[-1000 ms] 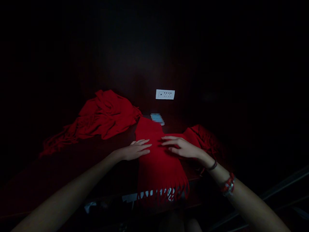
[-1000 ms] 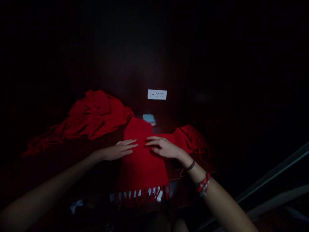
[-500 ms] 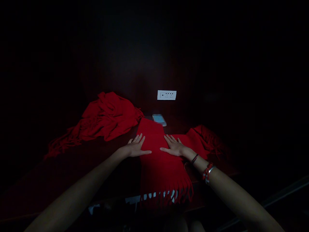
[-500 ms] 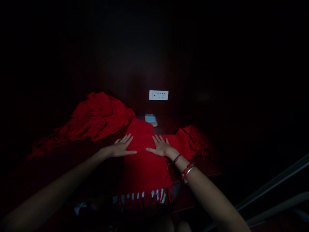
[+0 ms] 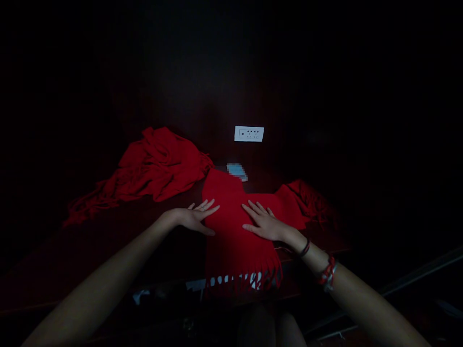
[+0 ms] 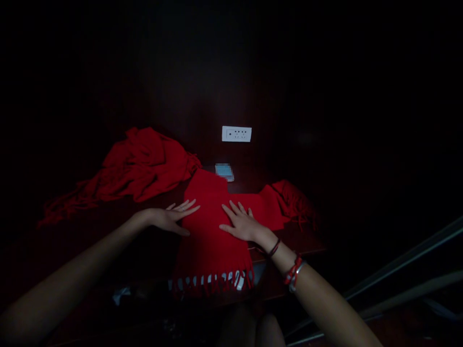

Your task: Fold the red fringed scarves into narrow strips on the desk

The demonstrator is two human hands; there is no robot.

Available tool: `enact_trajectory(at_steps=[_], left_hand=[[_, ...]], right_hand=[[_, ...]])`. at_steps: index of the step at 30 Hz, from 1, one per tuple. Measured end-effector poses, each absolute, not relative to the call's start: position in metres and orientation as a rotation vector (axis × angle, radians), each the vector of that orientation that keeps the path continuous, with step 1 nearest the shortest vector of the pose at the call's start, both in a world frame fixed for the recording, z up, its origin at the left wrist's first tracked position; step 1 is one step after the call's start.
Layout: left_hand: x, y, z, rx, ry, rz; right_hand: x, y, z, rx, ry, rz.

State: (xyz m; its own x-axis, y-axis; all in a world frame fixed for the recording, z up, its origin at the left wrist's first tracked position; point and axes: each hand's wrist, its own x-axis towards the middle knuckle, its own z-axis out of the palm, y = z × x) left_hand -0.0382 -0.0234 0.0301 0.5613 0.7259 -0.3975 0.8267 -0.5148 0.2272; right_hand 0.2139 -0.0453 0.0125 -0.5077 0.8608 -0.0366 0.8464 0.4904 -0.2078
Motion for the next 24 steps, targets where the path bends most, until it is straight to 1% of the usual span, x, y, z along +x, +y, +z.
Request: enact_trajectory(at_steps=[5, 9, 11, 16, 20, 24], left_hand=[[-0.044, -0.022, 0.029, 2.444, 1.237, -0.302], [-0.045, -0.02, 0.028, 2.667, 1.277, 0.061], [-0.043, -0.023, 0.032, 2.81, 1.211, 0.189], [-0.04, -0.035, 0.044, 2.98, 0.839, 0.07], [-0.038, -0.035, 0.043, 3.071, 0.815, 0.094], [-0.037, -0.029, 0.039, 3.141, 0.824, 0.173]], right_hand=[[0.199, -0.055, 0.031, -1.321, -2.651, 0.288], [0.19, -0.058, 0.02, -1.35, -2.764, 0.294], [0.189, -0.056, 0.012, -1.402, -2.776, 0.273], [0.196, -0.059, 0.009, -1.281, -2.754, 0.156], [0.205, -0.071, 0.015, -1.119, -2.769, 0.018], [0.215, -0.08, 0.017, -1.051, -2.749, -0.134]])
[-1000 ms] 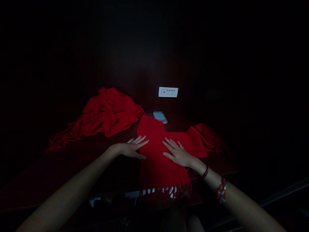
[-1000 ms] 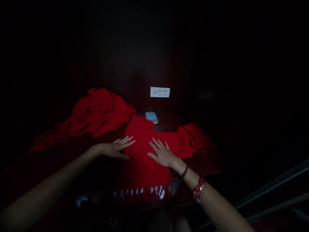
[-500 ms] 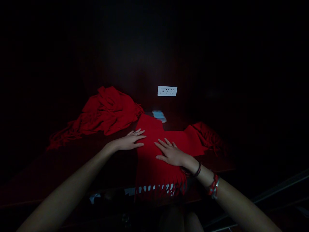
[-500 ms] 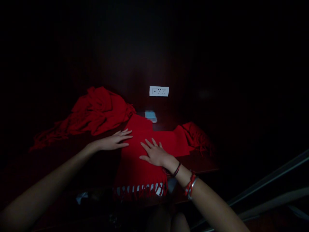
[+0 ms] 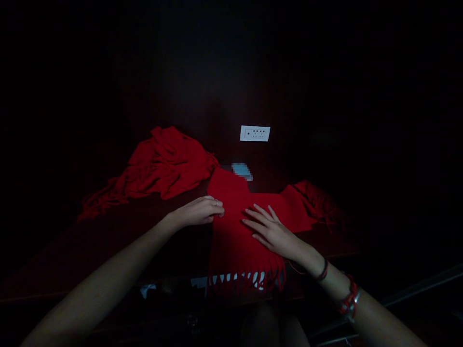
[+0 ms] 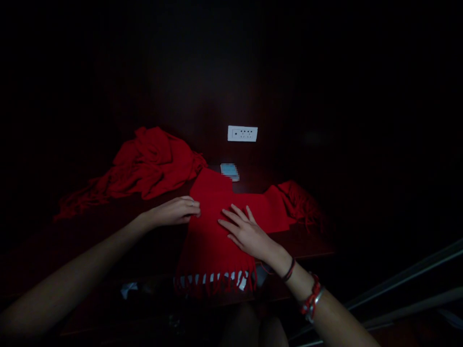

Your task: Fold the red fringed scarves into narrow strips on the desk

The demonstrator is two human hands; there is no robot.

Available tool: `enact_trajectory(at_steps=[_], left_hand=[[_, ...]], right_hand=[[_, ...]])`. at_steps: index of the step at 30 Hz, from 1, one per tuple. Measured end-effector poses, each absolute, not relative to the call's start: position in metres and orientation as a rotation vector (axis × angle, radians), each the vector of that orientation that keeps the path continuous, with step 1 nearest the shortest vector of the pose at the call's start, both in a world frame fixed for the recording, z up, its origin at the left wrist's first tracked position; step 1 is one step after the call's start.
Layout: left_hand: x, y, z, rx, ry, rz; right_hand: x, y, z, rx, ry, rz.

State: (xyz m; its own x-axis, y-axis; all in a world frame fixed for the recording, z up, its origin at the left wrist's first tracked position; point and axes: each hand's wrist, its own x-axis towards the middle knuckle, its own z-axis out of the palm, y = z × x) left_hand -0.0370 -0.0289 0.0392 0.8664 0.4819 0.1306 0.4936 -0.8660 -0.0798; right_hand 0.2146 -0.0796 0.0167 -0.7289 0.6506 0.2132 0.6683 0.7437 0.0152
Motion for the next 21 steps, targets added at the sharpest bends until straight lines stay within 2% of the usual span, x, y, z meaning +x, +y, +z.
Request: enact_trajectory(at_steps=[3, 13, 19, 21], left_hand=[[-0.038, -0.027, 0.04, -2.896, -0.813, -0.21], [-0.053, -0.026, 0.042, -3.155, -0.848, 0.0], [-0.039, -0.023, 0.034, -2.92, -1.207, -0.416], [-0.032, -0.023, 0.023, -2.868, -1.375, -0.327]], right_hand=[[0.22, -0.081, 0.013, -1.085, -2.743, -0.142], [0.225, -0.073, 0.006, -1.306, -2.736, 0.169], [0.213, -0.06, 0.022, -1.304, -2.618, 0.073], [0.205, -0.049, 0.024, -1.335, -2.597, 0.086]])
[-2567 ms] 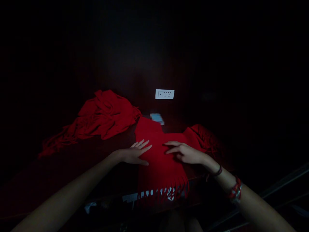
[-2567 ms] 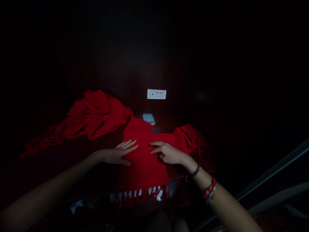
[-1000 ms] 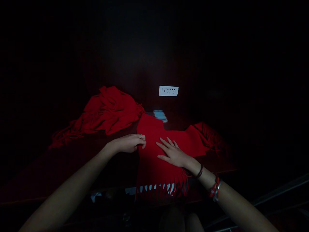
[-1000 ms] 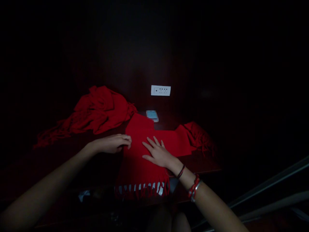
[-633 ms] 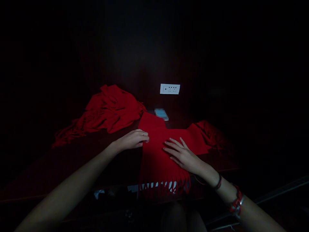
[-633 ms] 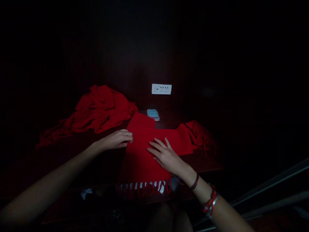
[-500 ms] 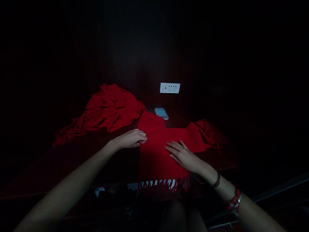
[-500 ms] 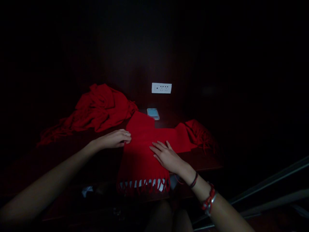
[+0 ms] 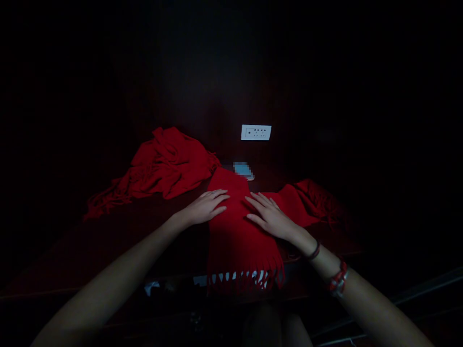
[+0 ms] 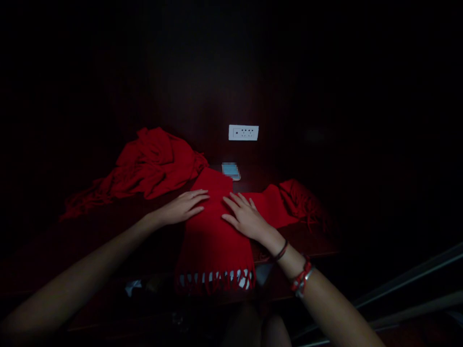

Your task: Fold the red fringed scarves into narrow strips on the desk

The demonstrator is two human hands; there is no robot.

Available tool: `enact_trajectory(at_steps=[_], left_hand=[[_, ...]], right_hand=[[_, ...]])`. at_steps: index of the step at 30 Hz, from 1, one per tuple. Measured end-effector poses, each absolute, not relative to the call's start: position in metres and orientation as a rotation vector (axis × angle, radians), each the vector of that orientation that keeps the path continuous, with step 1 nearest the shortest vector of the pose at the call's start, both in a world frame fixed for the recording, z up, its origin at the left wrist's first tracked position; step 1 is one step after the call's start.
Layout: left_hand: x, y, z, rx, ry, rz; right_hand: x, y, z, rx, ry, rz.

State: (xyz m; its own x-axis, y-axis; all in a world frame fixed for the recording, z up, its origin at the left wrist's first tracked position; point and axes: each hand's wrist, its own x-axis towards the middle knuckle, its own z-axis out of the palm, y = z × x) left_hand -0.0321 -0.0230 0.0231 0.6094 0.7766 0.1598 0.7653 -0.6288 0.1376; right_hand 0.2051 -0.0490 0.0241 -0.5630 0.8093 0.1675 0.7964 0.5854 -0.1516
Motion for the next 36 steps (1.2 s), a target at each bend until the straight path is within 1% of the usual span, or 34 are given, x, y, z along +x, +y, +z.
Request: enact_trajectory(at_steps=[2, 4, 9, 12, 15, 17, 20, 24, 27, 30, 34, 36], left_hand=[[-0.029, -0.023, 0.013, 2.652, 1.411, 0.06], [-0.03, -0.022, 0.009, 2.541, 1.458, -0.121], [-0.031, -0.022, 0.014, 2.446, 1.527, -0.207], [-0.029, -0.022, 0.015, 2.435, 1.539, -0.196], [-0.029, -0.022, 0.014, 2.437, 1.541, -0.18], [-0.029, -0.021, 0.013, 2.435, 1.543, -0.173], [-0.031, -0.021, 0.013, 2.415, 1.544, -0.184], [-0.032, -0.021, 0.015, 2.39, 1.553, -0.224], [-0.031, -0.022, 0.018, 2.377, 1.563, -0.234], [-0.026, -0.024, 0.02, 2.437, 1.55, -0.127], [-0.014, -0.025, 0.015, 2.593, 1.546, 0.226], [-0.012, -0.024, 0.009, 2.593, 1.578, 0.241]], right_hand=[[0.199, -0.039, 0.021, -1.421, -2.648, 0.173], [0.199, -0.032, 0.014, -1.524, -2.704, 0.265], [0.215, -0.029, 0.007, -1.704, -2.707, 0.345], [0.22, -0.028, 0.017, -1.777, -2.678, 0.386], [0.211, -0.022, 0.026, -1.7, -2.606, 0.297], [0.2, -0.018, 0.025, -1.592, -2.617, 0.234], [0.189, -0.013, 0.014, -1.563, -2.688, 0.266], [0.21, -0.009, -0.001, -1.701, -2.654, 0.273], [0.238, -0.007, -0.001, -1.861, -2.592, 0.255], [0.247, -0.01, 0.006, -1.835, -2.561, 0.228], [0.212, -0.02, 0.015, -1.492, -2.569, 0.152], [0.191, -0.022, 0.015, -1.396, -2.639, 0.199]])
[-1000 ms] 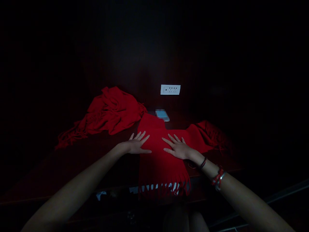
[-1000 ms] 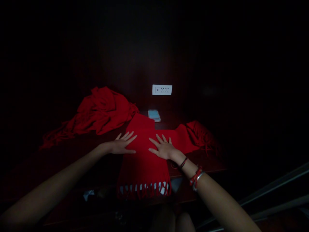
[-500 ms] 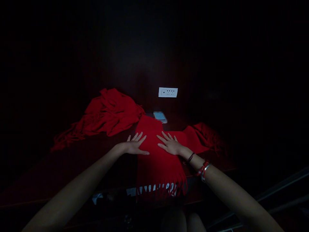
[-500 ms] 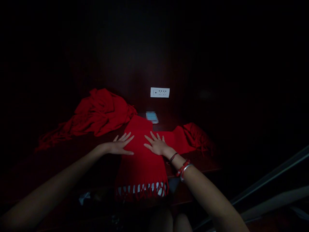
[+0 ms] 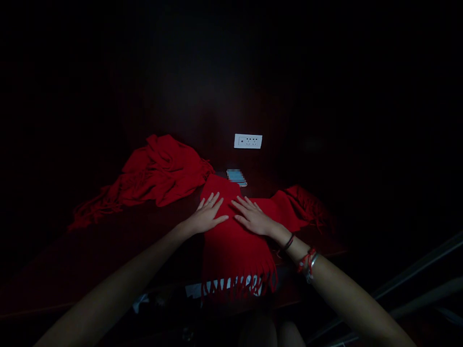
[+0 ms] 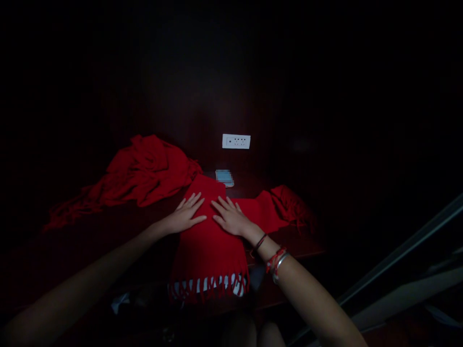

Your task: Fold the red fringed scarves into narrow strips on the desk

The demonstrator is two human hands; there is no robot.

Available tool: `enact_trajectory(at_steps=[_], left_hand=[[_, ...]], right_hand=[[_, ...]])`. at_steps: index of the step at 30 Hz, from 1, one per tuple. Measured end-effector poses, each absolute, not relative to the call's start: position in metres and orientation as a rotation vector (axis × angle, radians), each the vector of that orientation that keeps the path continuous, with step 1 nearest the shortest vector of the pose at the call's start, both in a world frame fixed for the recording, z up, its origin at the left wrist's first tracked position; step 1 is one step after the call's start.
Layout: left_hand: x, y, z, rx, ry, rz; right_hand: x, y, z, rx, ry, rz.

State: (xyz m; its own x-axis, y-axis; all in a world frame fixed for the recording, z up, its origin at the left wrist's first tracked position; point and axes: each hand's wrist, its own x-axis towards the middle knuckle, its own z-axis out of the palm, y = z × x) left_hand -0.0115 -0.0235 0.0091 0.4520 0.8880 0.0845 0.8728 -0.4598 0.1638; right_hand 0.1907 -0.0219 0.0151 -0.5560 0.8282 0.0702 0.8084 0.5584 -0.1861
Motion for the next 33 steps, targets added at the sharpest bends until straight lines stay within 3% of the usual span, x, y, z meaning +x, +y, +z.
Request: enact_trajectory(at_steps=[4, 11, 18, 27, 33], left_hand=[[-0.014, -0.021, -0.001, 2.483, 1.677, 0.029], [-0.013, -0.019, 0.002, 2.412, 1.729, -0.04], [-0.014, -0.02, 0.004, 2.339, 1.802, -0.052], [-0.018, -0.019, 0.006, 2.334, 1.778, -0.123], [-0.021, -0.018, 0.009, 2.347, 1.867, 0.013]], right_hand=[[0.183, -0.013, 0.006, -1.621, -2.662, 0.322], [0.22, 0.003, 0.007, -1.952, -2.521, 0.308], [0.16, 0.004, 0.014, -1.538, -2.558, 0.26], [0.19, 0.017, -0.008, -1.754, -2.447, 0.321], [0.19, 0.003, 0.013, -1.672, -2.312, 0.036]])
